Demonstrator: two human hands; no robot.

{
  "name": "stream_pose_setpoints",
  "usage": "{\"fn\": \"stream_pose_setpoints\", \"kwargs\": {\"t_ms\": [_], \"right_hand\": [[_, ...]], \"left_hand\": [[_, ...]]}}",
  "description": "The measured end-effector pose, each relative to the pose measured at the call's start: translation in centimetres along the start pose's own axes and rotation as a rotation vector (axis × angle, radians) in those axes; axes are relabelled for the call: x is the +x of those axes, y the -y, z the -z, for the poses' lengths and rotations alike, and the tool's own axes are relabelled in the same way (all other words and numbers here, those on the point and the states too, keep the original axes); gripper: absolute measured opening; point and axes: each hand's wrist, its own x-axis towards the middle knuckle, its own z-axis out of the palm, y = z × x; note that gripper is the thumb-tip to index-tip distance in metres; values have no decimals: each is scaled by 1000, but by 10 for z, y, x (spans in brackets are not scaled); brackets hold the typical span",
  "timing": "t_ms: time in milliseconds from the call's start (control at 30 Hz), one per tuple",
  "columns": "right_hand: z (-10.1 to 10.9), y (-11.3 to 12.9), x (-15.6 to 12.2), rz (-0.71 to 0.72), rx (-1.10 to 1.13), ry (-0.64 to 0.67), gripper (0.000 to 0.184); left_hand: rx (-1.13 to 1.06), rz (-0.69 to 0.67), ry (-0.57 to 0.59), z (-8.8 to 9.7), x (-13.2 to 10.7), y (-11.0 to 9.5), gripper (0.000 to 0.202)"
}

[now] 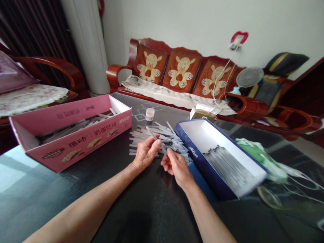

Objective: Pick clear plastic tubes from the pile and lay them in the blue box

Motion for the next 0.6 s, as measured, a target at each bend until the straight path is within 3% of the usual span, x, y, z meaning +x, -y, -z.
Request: {"fn": "stream_pose_setpoints", "kwargs": {"t_ms": [133, 233, 433, 500, 600], "right_hand": [[-4, -5, -3, -5, -186, 152, 49], [12, 1, 1, 110, -359, 141, 43], [57, 17, 14, 578, -870, -394, 25], [63, 12, 18, 714, -996, -420, 26], [62, -1, 24, 809, -1154, -341, 32]], "left_hand": [[-471, 283, 72, -3, 7, -4, 40], [-572, 341, 99, -3, 10, -1, 45], [-83, 57, 185, -2, 4, 7, 39], [62, -6, 206, -2, 1, 7, 34], [180, -57, 236, -3, -1, 7, 34]]}}
